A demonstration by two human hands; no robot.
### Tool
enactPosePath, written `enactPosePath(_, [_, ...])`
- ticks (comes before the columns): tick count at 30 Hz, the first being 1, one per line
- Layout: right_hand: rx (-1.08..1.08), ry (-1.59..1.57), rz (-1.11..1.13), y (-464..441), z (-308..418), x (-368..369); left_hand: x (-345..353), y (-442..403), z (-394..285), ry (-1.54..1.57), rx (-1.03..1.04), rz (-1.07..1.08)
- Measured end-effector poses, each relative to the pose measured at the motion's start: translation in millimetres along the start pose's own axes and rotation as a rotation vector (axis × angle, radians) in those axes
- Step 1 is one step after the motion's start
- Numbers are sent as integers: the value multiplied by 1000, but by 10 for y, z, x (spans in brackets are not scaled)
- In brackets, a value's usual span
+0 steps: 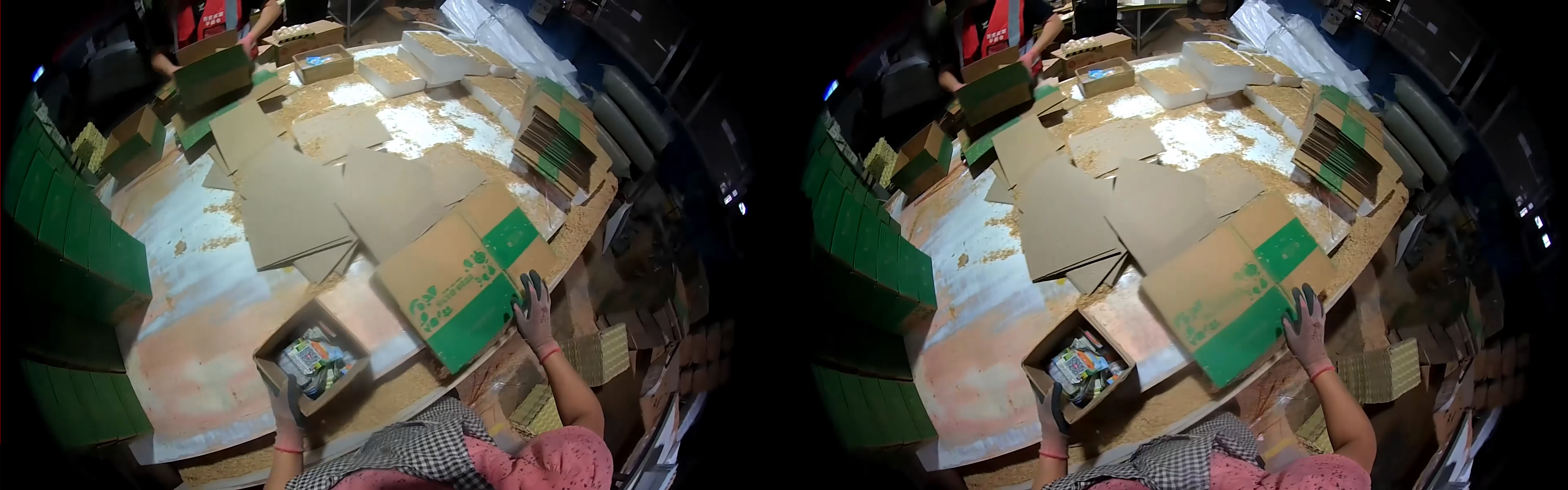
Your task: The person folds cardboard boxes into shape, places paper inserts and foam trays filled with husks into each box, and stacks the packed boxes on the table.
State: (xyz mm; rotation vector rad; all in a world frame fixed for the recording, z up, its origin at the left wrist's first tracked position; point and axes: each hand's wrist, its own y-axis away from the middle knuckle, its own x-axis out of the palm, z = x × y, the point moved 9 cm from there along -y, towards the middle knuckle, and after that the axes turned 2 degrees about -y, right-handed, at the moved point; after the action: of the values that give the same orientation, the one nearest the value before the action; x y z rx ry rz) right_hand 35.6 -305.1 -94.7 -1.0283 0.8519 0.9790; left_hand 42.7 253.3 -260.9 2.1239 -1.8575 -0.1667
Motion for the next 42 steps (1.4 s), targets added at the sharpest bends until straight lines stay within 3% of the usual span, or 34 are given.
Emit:
enactPosePath(2, [-19, -33, -1, -308, -356, -84, 326, -157, -323, -131, 52, -142])
enactPosePath(4, [-40, -98, -51, -717, -853, -114, 803, 178, -1301, -309, 572, -446])
enactPosePath(6, [-81, -217, -109, -1257, -1390, -37, 1587, 529, -1807, -508, 741, -336])
enactPosePath(7, [-166, -171, -77, -1485, -1532, 53, 2139, 546, -1778, -458, 673, -65])
enactPosePath(8, [-168, -313, -11, -1767, -1571, 82, 2625, 446, -1622, -424, 601, 17])
enactPosePath(9, [-68, -430, -37, -2106, -2034, 571, 3111, 353, -1464, -394, 526, 93])
enactPosePath(10, [-70, -470, 52, -2297, -2038, 708, 3565, 213, -1504, -709, 550, 38])
enactPosePath(12, [-175, -420, 216, -2574, -2062, 1103, 3535, -383, -1147, -774, 170, -297])
enactPosePath(13, [-286, -339, 281, -2650, -2104, 1375, 3427, -713, -879, -716, 332, -335])
enactPosePath(15, [220, -822, 522, -2646, -2090, 1327, 3355, -863, -733, -653, 508, -369])
enactPosePath(16, [145, -710, 690, -2589, -1958, 1257, 3427, -949, -508, -85, 197, -170])
enactPosePath(17, [-53, -591, 694, -2540, -1927, 1345, 3665, -945, -264, 470, -126, 43])
enactPosePath(20, [-90, -601, 714, -2578, -2042, 1505, 3446, -1020, 136, 205, -156, 2])
enactPosePath(21, [-85, -590, 719, -2646, -2127, 1445, 3305, -1207, 487, 249, -46, -88])
enactPosePath(22, [-43, -575, 694, -2761, -2252, 1389, 3500, -1029, 242, 59, 9, -210])
enactPosePath(25, [47, -509, 663, -3041, -2592, 1354, 4034, -946, 132, -49, 57, -269])
enactPosePath(26, [15, -497, 528, -3275, -2836, 1634, 4252, -874, -7, 48, 68, -230])
enactPosePath(28, [-45, -594, 184, -3404, -2766, 923, 4540, -599, -491, 269, 152, -206])
enactPosePath(29, [-72, -703, -34, -3364, -2504, 22, 4570, -416, -848, 322, 261, -224])
enactPosePath(30, [-120, -788, -214, -3455, -2495, -317, 4566, -234, -1216, 290, 394, -259])
enactPosePath(32, [-153, -935, -252, -3431, -2282, -1142, 4576, 228, -2130, -383, 799, -525])
enactPosePath(33, [-145, -922, -270, -3477, -2457, -962, 4758, 522, -2544, -468, 967, -604])
enactPosePath(34, [-27, -1241, -169, -3641, -2804, -441, 4951, 833, -2905, -547, 1138, -688])
enactPosePath(36, [83, -1550, -65, -3529, -2919, -209, 5469, 990, -3203, -1256, 1230, -505])
enactPosePath(37, [-2, -1488, -127, -3239, -2718, -522, 5666, 789, -3058, -1442, 1084, -293])
enactPosePath(38, [-89, -1427, -185, -3035, -2498, -866, 6040, 793, -3119, -1645, 1123, -64])
enactPosePath(40, [-446, -593, -619, -2911, -2094, -1644, 5906, 338, -2877, -1497, 569, 167])
enactPosePath(41, [-581, -419, -482, -2812, -1719, -1783, 5960, 387, -2922, -1509, 741, 127])
enactPosePath(42, [-712, -243, -340, -2684, -1438, -1801, 5902, 305, -2863, -1467, 733, 183])
